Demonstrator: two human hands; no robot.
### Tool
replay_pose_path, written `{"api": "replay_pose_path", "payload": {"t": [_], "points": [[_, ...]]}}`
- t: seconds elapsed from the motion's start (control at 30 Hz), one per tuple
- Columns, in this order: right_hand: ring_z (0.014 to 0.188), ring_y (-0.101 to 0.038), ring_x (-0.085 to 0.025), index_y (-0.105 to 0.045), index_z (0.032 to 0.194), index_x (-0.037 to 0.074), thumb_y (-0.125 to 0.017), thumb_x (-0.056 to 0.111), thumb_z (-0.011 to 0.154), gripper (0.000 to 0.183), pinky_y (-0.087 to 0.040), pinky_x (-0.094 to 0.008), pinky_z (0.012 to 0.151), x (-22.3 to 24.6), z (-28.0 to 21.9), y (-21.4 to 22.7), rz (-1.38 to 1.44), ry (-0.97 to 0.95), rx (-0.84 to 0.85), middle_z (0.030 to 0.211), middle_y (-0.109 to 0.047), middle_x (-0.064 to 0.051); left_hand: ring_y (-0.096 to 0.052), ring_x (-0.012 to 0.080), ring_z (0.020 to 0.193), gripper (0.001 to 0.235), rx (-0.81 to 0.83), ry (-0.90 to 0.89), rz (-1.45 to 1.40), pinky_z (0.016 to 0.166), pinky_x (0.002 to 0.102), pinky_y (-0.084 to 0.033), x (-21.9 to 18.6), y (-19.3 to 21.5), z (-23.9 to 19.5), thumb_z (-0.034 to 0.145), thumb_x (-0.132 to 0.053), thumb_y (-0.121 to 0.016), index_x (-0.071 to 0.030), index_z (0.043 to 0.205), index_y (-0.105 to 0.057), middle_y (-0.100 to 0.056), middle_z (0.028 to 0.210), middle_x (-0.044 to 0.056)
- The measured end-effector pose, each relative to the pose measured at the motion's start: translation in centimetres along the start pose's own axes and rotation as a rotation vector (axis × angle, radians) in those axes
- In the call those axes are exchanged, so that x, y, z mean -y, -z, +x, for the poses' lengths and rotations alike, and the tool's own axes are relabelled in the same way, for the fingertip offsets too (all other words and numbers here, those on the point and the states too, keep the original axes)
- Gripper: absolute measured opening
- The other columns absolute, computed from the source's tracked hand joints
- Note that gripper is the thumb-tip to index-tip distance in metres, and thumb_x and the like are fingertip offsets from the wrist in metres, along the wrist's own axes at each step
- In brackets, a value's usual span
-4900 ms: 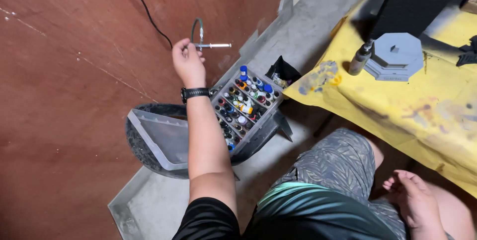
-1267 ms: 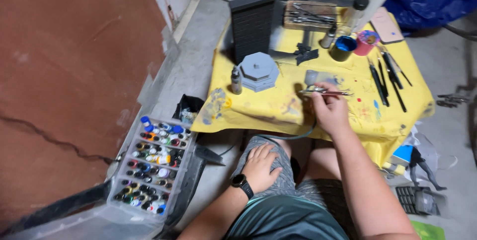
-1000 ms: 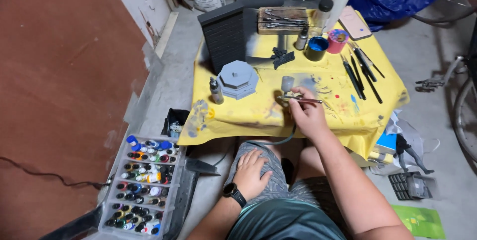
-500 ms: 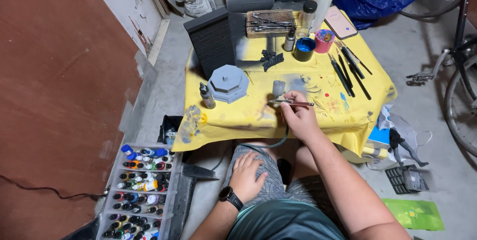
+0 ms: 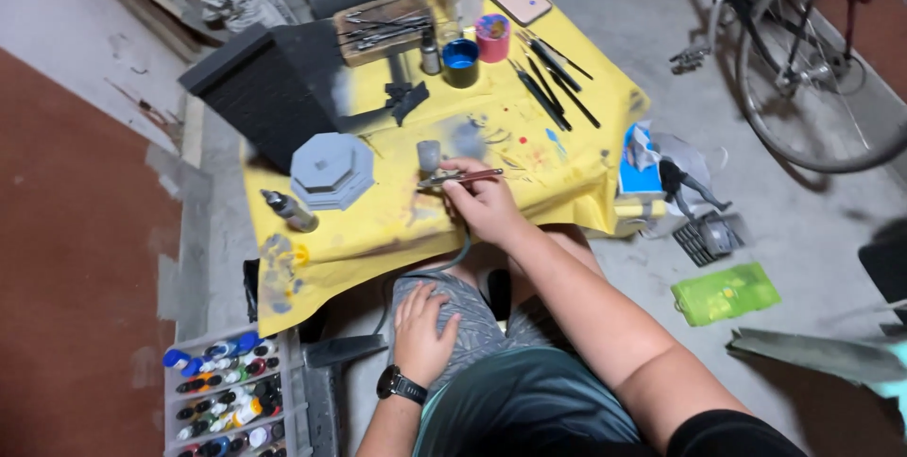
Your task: The person prepares an airbrush for use by selecting paint from a storage case, shaking the bottle, and carefully adding paint to the airbrush reservoir while performing minor adjustments.
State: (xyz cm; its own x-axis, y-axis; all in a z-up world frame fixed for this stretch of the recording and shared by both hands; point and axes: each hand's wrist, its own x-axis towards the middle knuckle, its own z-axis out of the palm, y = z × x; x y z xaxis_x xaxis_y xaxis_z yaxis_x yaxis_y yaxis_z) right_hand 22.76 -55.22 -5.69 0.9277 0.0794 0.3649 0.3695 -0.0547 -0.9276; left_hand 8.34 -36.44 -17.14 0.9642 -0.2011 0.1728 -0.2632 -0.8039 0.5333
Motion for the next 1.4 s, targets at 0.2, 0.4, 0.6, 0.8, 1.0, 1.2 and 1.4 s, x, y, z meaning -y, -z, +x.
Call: {"api": "replay_pose_path", "payload": {"t": [0.2,0.4,0.6,0.8,1.0,1.2,1.4], "points": [[0.057,-0.065,-0.011,-0.062,0.128,0.007,-0.059,0.016,0.101,0.028,-0.054,-0.026,0.060,-0.1,0.0,-0.1,0.007,-0.032,0.028,0.066,-0.066,-0.001,-0.044,0.0305,0.143,0.035,0.003,0.013,0.016,0.119,0.049,-0.028,0.2,-0.2,0.1,0.089,-0.037,-0.062,-0.015,0.116,-0.070,-0.060,0.142,0.007],[0.055,-0.061,-0.011,-0.060,0.116,0.016,-0.063,0.020,0.099,0.017,-0.052,-0.026,0.049,-1.7,0.4,0.0,0.163,-0.126,0.007,0.070,-0.064,-0.003,-0.045,0.0331,0.141,0.035,-0.011,-0.018,0.043,0.114,0.051,-0.031,0.7,-1.0,0.2,0.089,-0.039,-0.063,-0.016,0.115,-0.070,-0.062,0.140,0.010],[0.079,-0.064,-0.021,-0.064,0.127,0.002,-0.067,0.002,0.100,0.027,-0.056,-0.035,0.074,-3.3,1.7,1.4,0.035,0.136,-0.071,0.085,-0.066,-0.015,-0.048,0.0357,0.140,0.033,-0.010,0.000,0.021,0.115,0.054,-0.032,-0.4,-0.1,0.0,0.092,-0.036,-0.069,-0.011,0.113,-0.069,-0.063,0.135,0.014],[0.056,-0.060,-0.018,-0.065,0.136,-0.005,-0.063,-0.009,0.105,0.031,-0.049,-0.027,0.055,-2.4,3.1,2.8,-0.063,0.247,-0.027,0.066,-0.063,-0.015,-0.048,0.0300,0.143,0.036,-0.067,0.005,0.021,0.118,0.049,-0.031,0.6,-1.5,-0.1,0.089,-0.042,-0.069,-0.015,0.113,-0.069,-0.064,0.134,0.009],[0.051,-0.059,-0.020,-0.063,0.122,-0.010,-0.062,-0.009,0.106,0.017,-0.047,-0.029,0.050,-2.4,3.8,2.5,-0.019,0.224,-0.034,0.061,-0.059,-0.016,-0.050,0.0287,0.141,0.035,-0.118,-0.010,0.011,0.117,0.046,-0.034,0.4,-1.0,-0.2,0.088,-0.041,-0.070,-0.014,0.111,-0.071,-0.065,0.131,0.008],[0.047,-0.059,-0.022,-0.053,0.120,-0.008,-0.059,-0.006,0.108,0.014,-0.045,-0.030,0.047,-2.4,2.9,1.1,-0.006,0.184,-0.035,0.058,-0.056,-0.013,-0.051,0.0279,0.141,0.034,-0.123,0.002,-0.017,0.117,0.047,-0.034,0.8,-1.5,-0.3,0.087,-0.041,-0.071,-0.015,0.109,-0.071,-0.066,0.132,0.007],[0.049,-0.058,-0.021,-0.050,0.121,-0.009,-0.056,-0.005,0.109,0.014,-0.045,-0.029,0.050,-0.7,1.8,0.3,0.003,0.181,-0.017,0.061,-0.056,-0.013,-0.051,0.0289,0.140,0.032,-0.118,0.005,-0.035,0.118,0.046,-0.033,0.4,-0.8,-0.3,0.089,-0.039,-0.070,-0.014,0.109,-0.071,-0.066,0.131,0.009]]}}
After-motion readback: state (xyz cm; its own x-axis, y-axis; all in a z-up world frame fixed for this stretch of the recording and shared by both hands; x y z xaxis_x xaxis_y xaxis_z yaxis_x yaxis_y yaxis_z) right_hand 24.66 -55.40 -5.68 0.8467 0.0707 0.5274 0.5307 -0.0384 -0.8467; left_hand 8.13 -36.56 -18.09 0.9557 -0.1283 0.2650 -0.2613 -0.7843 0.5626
